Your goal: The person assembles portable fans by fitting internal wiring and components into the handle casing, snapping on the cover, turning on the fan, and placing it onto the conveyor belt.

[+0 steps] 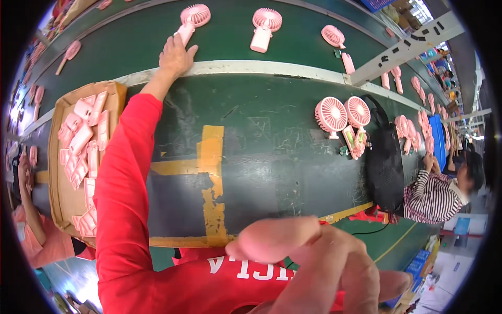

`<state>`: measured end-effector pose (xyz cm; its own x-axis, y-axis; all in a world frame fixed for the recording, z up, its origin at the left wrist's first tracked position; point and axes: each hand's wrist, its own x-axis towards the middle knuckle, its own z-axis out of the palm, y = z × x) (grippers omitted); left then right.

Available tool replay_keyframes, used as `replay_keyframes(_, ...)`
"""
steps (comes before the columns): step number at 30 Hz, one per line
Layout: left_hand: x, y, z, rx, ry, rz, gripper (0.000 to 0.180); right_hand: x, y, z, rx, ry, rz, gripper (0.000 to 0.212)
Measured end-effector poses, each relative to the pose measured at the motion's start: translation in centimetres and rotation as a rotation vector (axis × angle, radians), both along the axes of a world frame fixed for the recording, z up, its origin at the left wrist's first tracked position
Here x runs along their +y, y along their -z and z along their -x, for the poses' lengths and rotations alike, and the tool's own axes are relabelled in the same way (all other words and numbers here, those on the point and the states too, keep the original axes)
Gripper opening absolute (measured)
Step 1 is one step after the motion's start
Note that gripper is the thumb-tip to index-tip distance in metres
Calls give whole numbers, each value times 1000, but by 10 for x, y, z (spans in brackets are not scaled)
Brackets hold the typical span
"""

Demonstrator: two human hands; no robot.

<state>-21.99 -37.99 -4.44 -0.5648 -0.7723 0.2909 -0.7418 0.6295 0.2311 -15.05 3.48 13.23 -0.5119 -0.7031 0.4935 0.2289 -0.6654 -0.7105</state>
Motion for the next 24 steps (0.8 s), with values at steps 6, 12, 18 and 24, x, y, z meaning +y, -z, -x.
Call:
replay_keyframes(6,30,16,10,245,21,261,70,-2,4,11,-36,236,-42,46)
replay_keyframes(12,96,10,12,361,313,213,67,-17,17,106,596,21,11,35)
replay_keyframes(18,163,6,28,251,536,117,57,-60,88,209,1014,571,-849,51)
replay_keyframes(24,173,0,29,212,555,34,57,-111,143,391,1254,1125,-1146,40)
